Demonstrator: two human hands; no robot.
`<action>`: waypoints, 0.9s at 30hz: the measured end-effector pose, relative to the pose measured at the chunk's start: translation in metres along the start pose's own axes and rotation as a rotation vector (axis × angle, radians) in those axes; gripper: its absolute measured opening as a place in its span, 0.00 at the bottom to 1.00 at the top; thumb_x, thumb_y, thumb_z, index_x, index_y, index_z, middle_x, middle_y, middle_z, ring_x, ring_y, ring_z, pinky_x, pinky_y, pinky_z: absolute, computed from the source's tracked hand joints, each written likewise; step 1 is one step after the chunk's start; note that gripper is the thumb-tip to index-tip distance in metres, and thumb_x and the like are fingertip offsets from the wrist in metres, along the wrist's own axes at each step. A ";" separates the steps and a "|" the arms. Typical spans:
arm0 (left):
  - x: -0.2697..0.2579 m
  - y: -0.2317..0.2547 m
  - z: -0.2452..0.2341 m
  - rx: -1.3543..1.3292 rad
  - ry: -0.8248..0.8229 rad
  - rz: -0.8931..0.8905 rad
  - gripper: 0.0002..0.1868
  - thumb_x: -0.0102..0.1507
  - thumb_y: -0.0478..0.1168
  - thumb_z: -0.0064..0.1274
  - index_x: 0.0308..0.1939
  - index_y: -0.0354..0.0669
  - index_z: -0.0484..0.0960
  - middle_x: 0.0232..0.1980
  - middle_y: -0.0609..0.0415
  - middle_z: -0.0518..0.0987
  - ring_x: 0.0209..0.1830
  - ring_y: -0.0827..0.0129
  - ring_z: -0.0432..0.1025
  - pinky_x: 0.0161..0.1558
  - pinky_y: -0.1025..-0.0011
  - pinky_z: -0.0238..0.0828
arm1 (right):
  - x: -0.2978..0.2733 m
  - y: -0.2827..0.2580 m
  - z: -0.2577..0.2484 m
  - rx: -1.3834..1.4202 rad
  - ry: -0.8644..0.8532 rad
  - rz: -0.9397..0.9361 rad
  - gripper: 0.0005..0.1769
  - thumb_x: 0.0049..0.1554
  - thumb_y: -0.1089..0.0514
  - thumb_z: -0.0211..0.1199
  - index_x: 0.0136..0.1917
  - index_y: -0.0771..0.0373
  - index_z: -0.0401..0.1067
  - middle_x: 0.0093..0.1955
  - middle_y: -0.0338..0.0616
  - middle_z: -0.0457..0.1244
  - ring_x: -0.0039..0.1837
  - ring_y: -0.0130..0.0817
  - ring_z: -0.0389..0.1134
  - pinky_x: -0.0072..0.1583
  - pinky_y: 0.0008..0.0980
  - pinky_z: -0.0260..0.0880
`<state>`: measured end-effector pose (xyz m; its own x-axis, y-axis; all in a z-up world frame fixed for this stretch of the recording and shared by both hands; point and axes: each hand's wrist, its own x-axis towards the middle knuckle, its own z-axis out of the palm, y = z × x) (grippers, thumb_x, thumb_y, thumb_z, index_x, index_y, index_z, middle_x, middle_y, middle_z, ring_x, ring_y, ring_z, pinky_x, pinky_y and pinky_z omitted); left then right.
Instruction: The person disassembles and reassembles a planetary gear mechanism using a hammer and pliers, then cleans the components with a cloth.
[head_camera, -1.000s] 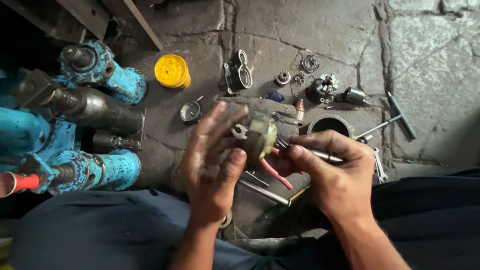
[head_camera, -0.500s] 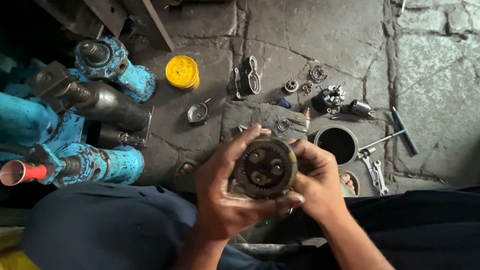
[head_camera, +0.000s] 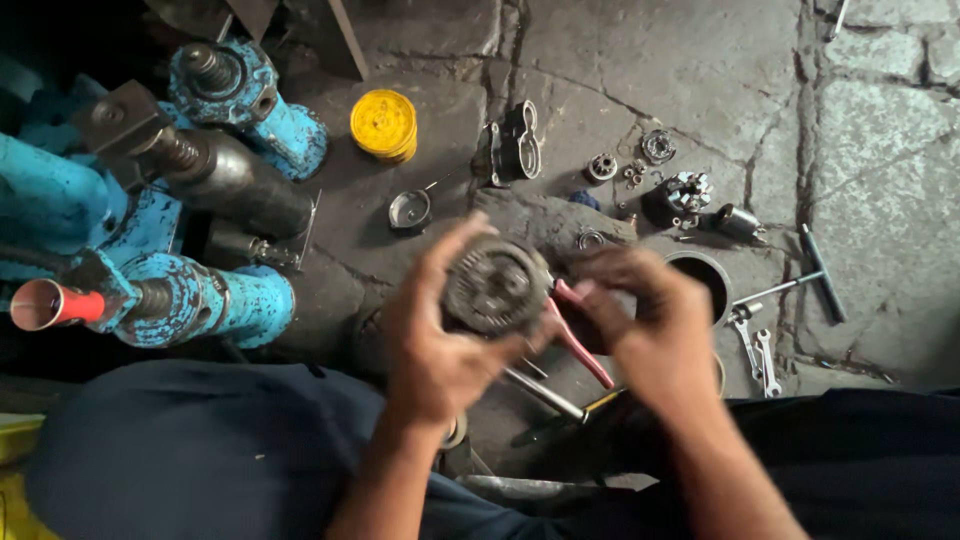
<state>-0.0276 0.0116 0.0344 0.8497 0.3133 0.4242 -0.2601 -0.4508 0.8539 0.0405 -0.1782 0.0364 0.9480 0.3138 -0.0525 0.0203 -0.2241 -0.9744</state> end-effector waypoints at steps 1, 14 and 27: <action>0.001 -0.006 -0.001 0.001 0.001 -0.002 0.47 0.54 0.54 0.75 0.71 0.39 0.70 0.61 0.48 0.81 0.58 0.64 0.82 0.63 0.68 0.82 | 0.003 -0.004 -0.009 -0.115 0.052 -0.052 0.09 0.56 0.71 0.64 0.52 0.69 0.75 0.56 0.39 0.71 0.56 0.23 0.72 0.59 0.25 0.72; 0.011 -0.044 0.013 -0.309 0.164 -0.142 0.44 0.55 0.42 0.77 0.70 0.36 0.70 0.62 0.50 0.78 0.62 0.66 0.75 0.69 0.68 0.74 | -0.016 0.026 0.022 -1.114 -0.315 0.167 0.47 0.44 0.51 0.74 0.73 0.56 0.58 0.60 0.58 0.60 0.62 0.59 0.64 0.58 0.51 0.69; 0.006 -0.031 0.066 -0.155 -0.063 0.012 0.45 0.49 0.41 0.77 0.67 0.40 0.72 0.63 0.47 0.79 0.62 0.61 0.77 0.65 0.66 0.76 | -0.023 0.016 -0.033 -0.638 0.065 0.398 0.28 0.50 0.59 0.66 0.61 0.65 0.62 0.48 0.61 0.70 0.51 0.55 0.73 0.54 0.44 0.71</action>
<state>0.0154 -0.0276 -0.0090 0.8720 0.2537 0.4187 -0.3335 -0.3183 0.8874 0.0296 -0.2190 0.0294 0.9385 0.0469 -0.3420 -0.1666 -0.8062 -0.5676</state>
